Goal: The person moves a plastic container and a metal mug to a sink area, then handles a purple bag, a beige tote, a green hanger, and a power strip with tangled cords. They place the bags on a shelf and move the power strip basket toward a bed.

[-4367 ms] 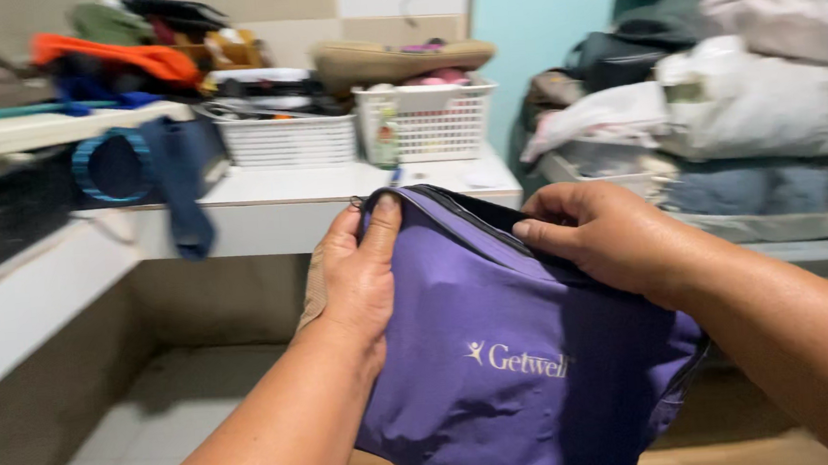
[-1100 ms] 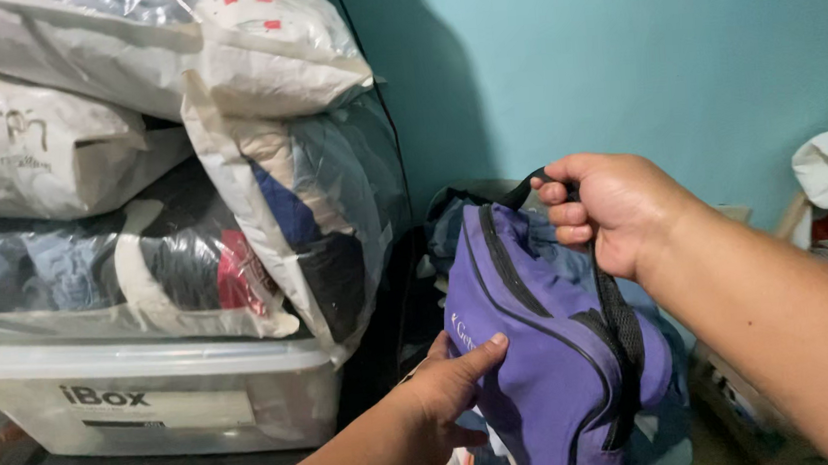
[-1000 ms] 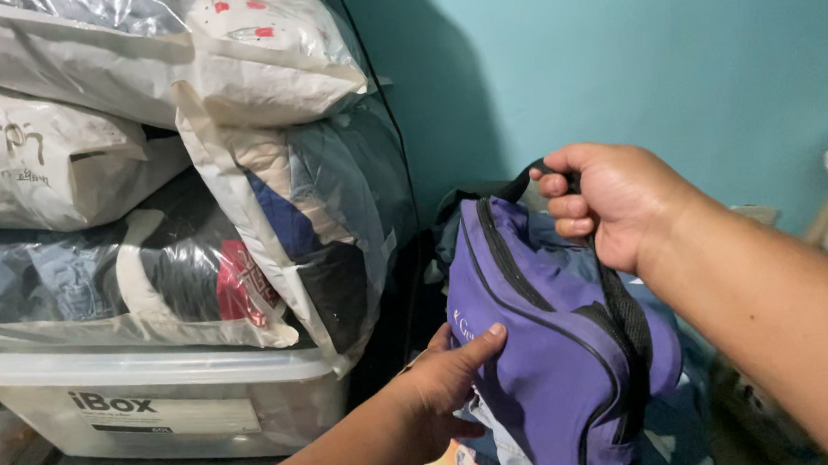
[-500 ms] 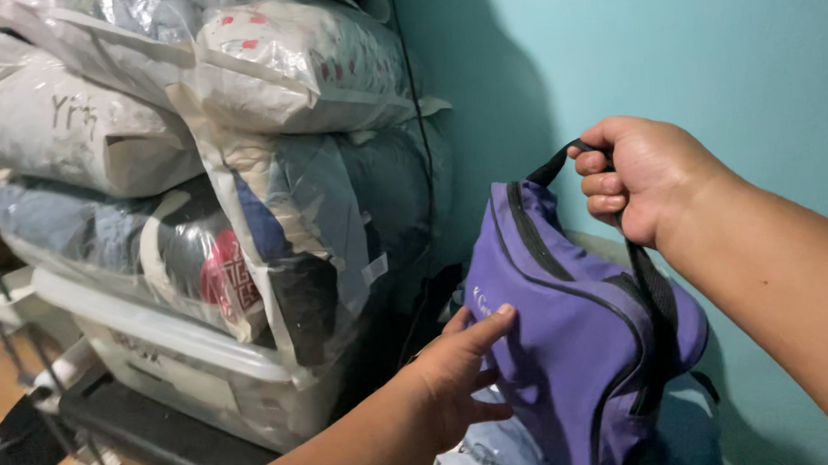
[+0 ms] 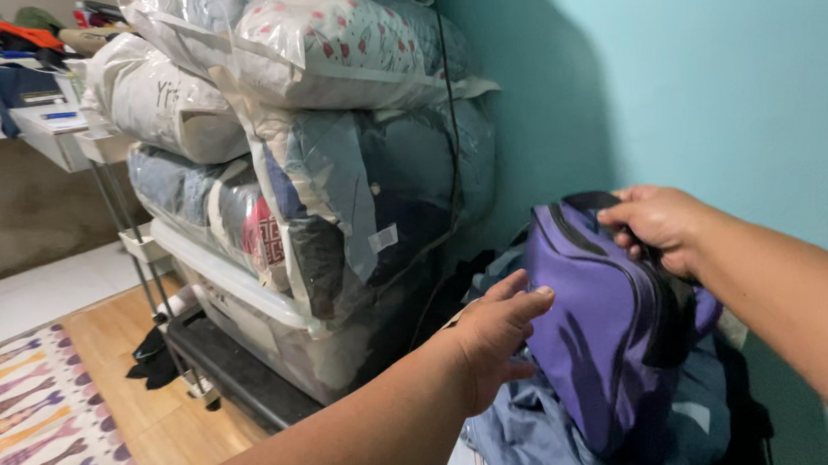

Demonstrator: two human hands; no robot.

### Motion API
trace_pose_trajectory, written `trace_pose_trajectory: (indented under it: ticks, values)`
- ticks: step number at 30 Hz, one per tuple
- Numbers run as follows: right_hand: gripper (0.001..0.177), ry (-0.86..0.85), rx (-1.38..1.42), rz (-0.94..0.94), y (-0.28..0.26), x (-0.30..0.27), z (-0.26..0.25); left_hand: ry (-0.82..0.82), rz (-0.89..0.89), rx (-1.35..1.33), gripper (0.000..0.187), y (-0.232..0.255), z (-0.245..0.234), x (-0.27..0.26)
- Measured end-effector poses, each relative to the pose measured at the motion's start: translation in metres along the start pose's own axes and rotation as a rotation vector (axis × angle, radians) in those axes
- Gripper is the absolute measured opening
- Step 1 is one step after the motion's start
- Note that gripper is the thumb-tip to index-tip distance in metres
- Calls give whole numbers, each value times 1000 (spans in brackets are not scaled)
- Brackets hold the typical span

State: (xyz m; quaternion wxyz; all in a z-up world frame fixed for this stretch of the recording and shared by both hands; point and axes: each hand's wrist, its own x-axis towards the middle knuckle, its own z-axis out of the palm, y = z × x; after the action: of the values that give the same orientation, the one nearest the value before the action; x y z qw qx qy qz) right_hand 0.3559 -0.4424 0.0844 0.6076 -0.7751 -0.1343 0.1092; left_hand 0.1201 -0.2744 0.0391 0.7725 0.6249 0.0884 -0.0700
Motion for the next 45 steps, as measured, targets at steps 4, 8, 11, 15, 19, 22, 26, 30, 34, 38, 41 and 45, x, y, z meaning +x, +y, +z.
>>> trace_pose_trajectory:
  ticks: [4,8,11,15,19,22,26,30,34,38,41,45]
  values:
    - [16,85,-68,-66,15,4,-8,27,-17,53,86,-10,8,9]
    - [11,-46,70,-206,-12,-3,-8,38,-41,141,96,-19,16,18]
    - [13,-50,115,-322,-46,-6,-1,-1,31,215,125,-21,36,28]
    - [13,-1,160,-495,-82,14,8,290,333,491,149,-11,58,44]
    - [4,138,480,-460,-87,43,-54,351,616,575,146,0,54,63]
    - [20,421,235,-446,-9,43,-100,245,564,802,139,1,47,80]
    - [25,158,-21,-81,108,18,-102,-90,104,1257,132,-42,45,82]
    - [66,-73,-607,273,137,-2,-86,-233,-112,1371,128,-80,58,94]
    - [89,-125,-1023,159,126,-18,-65,-156,-138,1337,127,-71,52,110]
    - [101,-39,-1228,10,125,-36,-49,-13,115,1028,125,-54,36,114]
    - [95,55,-1275,-11,116,-43,-30,116,272,998,120,-33,27,116]
    - [88,73,-1202,-223,103,-48,8,237,315,973,117,-19,9,98]
